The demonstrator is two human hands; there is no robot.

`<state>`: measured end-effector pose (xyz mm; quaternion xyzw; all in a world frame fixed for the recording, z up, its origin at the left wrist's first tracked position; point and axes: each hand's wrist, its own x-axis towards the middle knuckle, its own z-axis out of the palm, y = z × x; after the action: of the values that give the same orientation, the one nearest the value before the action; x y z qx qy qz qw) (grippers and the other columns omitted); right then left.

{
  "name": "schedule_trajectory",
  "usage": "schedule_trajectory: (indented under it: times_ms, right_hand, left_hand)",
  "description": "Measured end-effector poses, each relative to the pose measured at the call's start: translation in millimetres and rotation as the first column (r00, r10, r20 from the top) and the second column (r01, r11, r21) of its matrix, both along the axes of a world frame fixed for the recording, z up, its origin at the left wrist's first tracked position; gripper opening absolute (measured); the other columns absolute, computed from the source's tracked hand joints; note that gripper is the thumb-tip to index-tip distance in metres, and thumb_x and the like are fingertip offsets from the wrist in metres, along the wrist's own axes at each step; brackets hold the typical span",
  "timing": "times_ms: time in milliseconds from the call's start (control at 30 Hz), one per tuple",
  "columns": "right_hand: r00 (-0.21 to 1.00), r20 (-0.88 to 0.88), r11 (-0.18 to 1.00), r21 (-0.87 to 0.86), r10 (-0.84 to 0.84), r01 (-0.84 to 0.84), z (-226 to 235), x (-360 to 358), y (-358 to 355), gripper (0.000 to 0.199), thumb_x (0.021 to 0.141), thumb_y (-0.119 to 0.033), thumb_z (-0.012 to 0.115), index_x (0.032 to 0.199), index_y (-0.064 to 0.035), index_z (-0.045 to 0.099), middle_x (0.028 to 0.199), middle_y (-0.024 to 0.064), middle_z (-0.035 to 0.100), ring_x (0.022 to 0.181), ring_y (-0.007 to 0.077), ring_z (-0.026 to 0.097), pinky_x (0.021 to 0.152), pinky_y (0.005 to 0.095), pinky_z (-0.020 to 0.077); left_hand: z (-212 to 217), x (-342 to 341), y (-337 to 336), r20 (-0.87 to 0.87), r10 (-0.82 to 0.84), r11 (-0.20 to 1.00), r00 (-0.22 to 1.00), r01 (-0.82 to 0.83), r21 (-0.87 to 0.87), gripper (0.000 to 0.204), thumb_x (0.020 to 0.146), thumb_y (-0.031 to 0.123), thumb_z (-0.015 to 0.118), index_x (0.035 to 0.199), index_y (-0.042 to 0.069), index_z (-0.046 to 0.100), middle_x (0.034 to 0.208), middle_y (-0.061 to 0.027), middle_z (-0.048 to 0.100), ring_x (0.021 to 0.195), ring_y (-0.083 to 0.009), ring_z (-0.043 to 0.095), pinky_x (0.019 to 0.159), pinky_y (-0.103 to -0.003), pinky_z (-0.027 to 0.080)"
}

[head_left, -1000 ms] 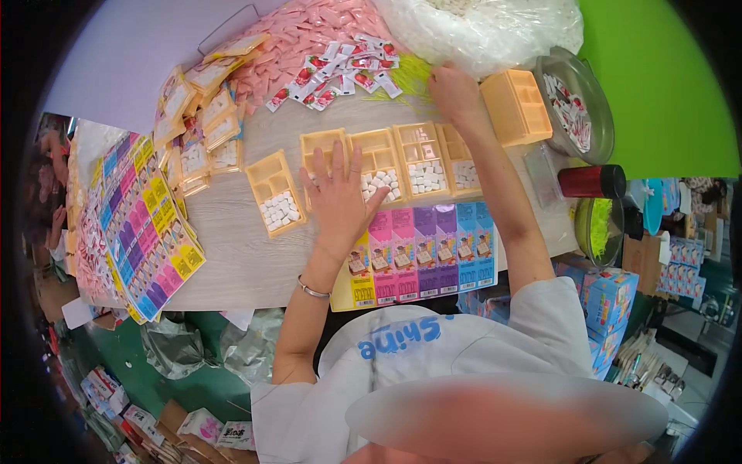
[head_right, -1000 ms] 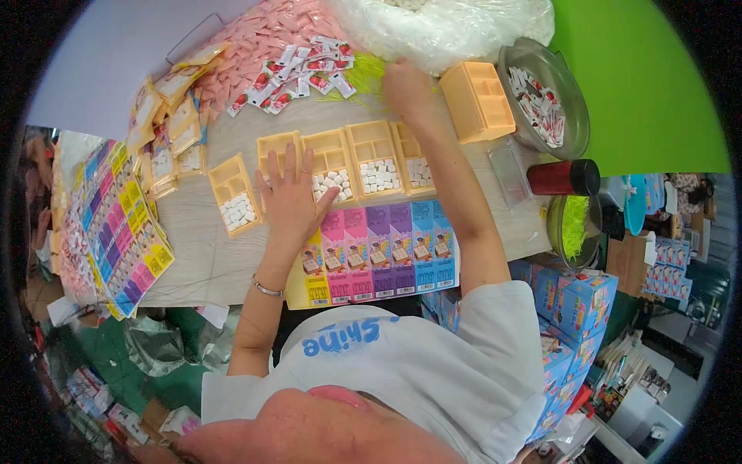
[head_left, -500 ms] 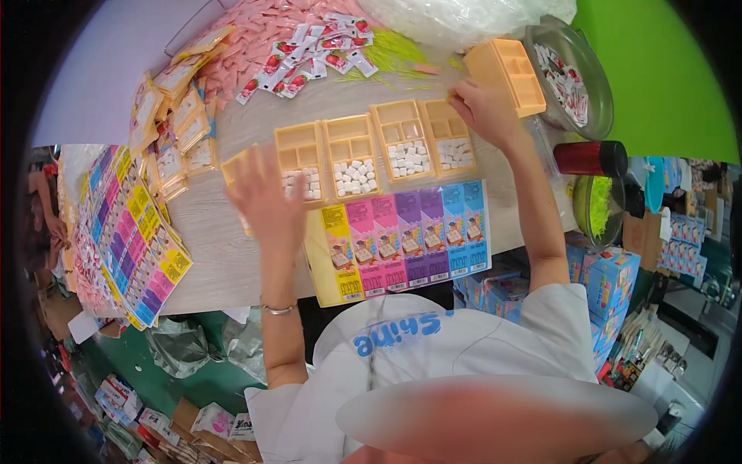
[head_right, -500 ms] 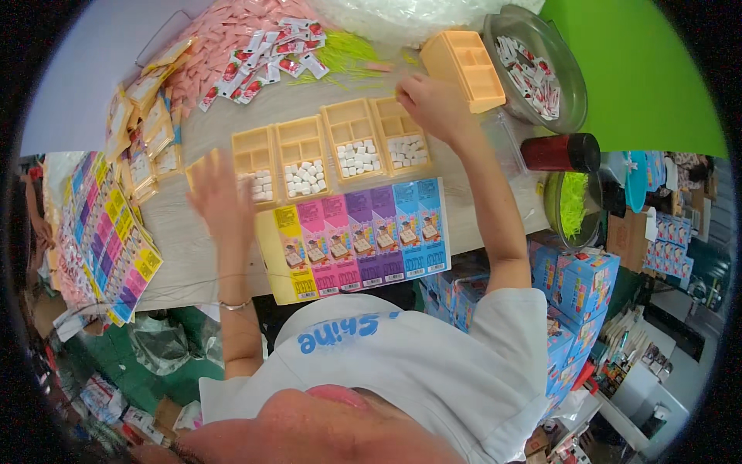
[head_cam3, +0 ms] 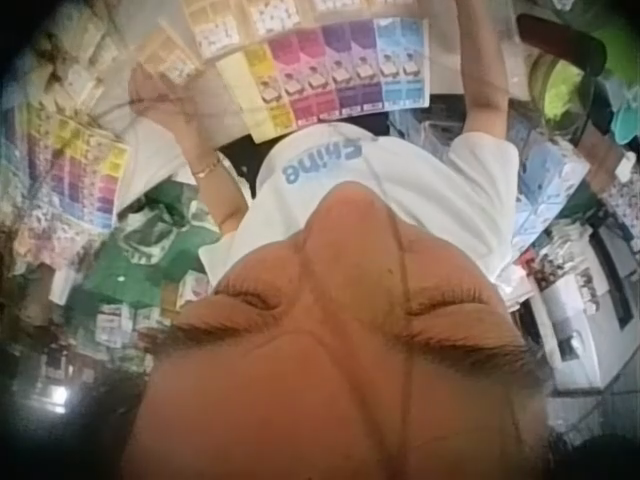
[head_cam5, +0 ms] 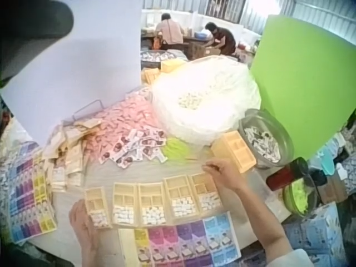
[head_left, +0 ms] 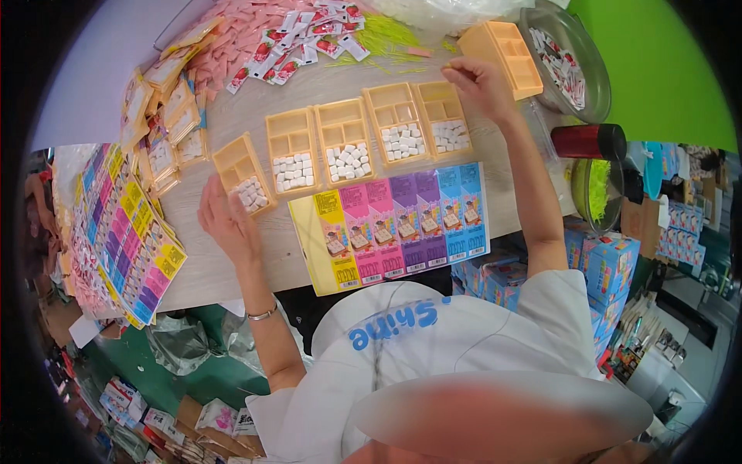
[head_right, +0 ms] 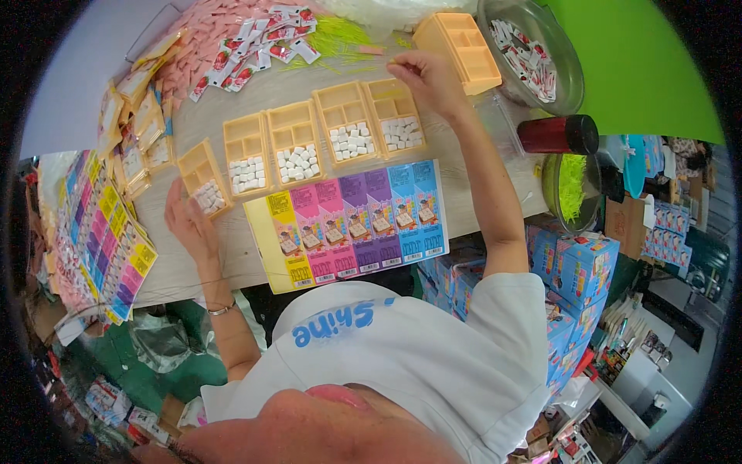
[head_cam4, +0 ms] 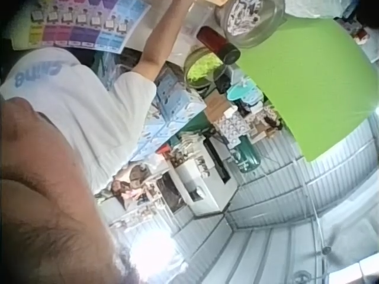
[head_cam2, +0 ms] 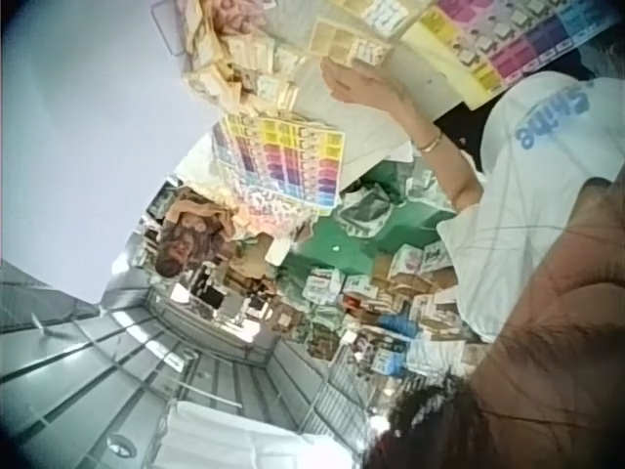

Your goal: Place white cubes into divided plastic trays and then insert the trays into plastic bags.

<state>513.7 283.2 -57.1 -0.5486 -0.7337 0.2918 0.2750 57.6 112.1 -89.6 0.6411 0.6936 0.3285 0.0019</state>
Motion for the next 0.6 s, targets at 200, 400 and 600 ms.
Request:
schedule_trajectory:
  times_ms: [200, 400, 600]
  right_hand:
    - [0.970, 0.165, 0.969, 0.144, 0.176, -0.200, 9, -50, -13, 0.015, 0.094, -0.016, 0.068, 0.104, -0.0061, 0.075, 0.090, 0.0075, 0.073, 0.080, 0.0212, 0.069, 0.072, 0.0351, 0.0535]
    - [0.843, 0.492, 0.958, 0.061, 0.216, -0.281, 22, -80, -12, 0.016, 0.091, -0.022, 0.065, 0.097, -0.0107, 0.075, 0.093, 0.0080, 0.072, 0.088, 0.0294, 0.070, 0.078, 0.0437, 0.0548]
    - [0.805, 0.573, 0.918, 0.219, 0.154, -0.332, 6, -83, -9, 0.014, 0.092, -0.020, 0.062, 0.090, -0.0128, 0.074, 0.092, 0.0058, 0.071, 0.087, 0.0274, 0.070, 0.076, 0.0430, 0.0553]
  left_hand:
    - [-15, -11, -5, 0.184, -0.039, 0.997, 0.982, 0.025, 0.078, 0.046, 0.108, 0.034, 0.041, 0.135, 0.001, 0.060, 0.130, -0.0181, 0.064, 0.122, -0.0350, 0.057, 0.107, -0.045, 0.040]
    - [-16, -10, -8, 0.209, -0.023, 1.000, 0.978, 0.018, 0.024, 0.044, 0.107, 0.033, 0.042, 0.134, 0.003, 0.061, 0.129, -0.0163, 0.065, 0.122, -0.0344, 0.056, 0.108, -0.044, 0.038]
    - [-19, -10, -9, 0.192, -0.005, 1.000, 0.981, 0.005, 0.000, 0.042, 0.106, 0.031, 0.045, 0.136, 0.006, 0.060, 0.133, -0.0134, 0.063, 0.126, -0.0319, 0.053, 0.112, -0.044, 0.033]
